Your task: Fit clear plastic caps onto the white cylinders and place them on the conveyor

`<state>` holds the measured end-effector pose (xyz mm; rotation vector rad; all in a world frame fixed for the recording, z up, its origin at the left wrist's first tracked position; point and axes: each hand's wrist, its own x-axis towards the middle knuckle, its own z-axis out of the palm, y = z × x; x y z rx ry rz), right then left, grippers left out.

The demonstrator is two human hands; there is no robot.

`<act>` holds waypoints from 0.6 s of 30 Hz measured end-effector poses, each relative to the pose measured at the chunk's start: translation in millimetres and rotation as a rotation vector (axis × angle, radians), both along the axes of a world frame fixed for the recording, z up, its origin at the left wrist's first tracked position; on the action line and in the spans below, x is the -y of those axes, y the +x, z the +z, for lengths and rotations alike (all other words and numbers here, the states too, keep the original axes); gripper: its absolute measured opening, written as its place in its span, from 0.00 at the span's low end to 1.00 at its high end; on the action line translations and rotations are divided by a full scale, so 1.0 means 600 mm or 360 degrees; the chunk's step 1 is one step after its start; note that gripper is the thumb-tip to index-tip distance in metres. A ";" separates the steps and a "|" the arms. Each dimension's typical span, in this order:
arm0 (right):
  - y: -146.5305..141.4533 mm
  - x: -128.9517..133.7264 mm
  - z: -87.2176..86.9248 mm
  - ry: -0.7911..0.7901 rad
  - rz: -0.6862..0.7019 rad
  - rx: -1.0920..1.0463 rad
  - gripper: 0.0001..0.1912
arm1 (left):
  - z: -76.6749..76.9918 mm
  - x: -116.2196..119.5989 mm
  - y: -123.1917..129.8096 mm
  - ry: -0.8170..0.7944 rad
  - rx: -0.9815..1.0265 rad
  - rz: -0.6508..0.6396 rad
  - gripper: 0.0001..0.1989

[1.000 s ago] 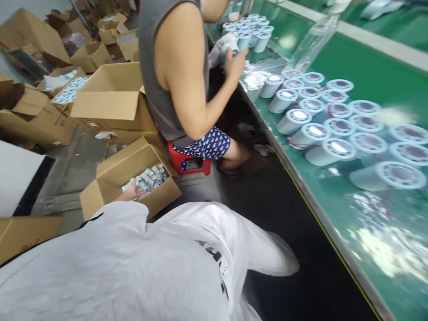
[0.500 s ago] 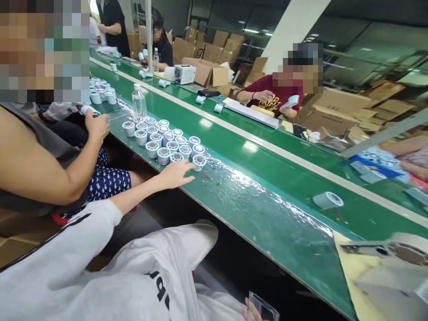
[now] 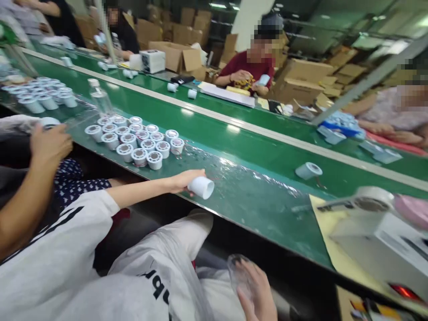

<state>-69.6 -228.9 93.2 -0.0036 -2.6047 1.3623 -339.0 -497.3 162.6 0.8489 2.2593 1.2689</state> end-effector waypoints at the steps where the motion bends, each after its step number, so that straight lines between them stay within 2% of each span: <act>1: -0.008 0.016 0.008 0.0222 -0.0025 -0.0173 0.21 | -0.011 -0.022 0.026 0.0003 0.0125 -0.0108 0.33; 3: -0.033 0.044 0.030 0.0652 -0.0008 -0.0413 0.23 | -0.026 -0.062 0.069 -0.0008 0.0332 -0.0341 0.32; 5: -0.058 0.057 0.053 0.1011 -0.0154 -0.0519 0.23 | -0.032 -0.093 0.097 -0.0025 0.0462 -0.0547 0.26; 7: -0.072 0.054 0.070 0.1232 -0.0301 -0.0434 0.24 | -0.028 -0.118 0.112 -0.0035 0.0509 -0.0688 0.20; 8: -0.072 0.048 0.075 0.1265 -0.0336 -0.0349 0.23 | -0.024 -0.128 0.116 -0.0029 0.0489 -0.0726 0.16; 10: -0.061 0.034 0.080 0.1149 -0.0321 -0.0172 0.18 | -0.014 -0.144 0.124 0.0017 0.0348 -0.0751 0.11; 12: -0.042 0.023 0.082 0.0835 -0.0242 -0.0043 0.10 | -0.009 -0.157 0.133 0.0107 0.0149 -0.0730 0.10; 14: -0.023 0.016 0.084 0.0439 -0.0215 0.0005 0.02 | -0.013 -0.166 0.143 0.0212 0.0014 -0.0692 0.14; 16: -0.010 0.014 0.089 0.0125 -0.0282 -0.0006 0.07 | -0.025 -0.173 0.151 0.0273 -0.0012 -0.0679 0.24; 18: -0.003 0.014 0.094 -0.0063 -0.0421 -0.0032 0.12 | -0.040 -0.178 0.155 0.0283 -0.0011 -0.0723 0.30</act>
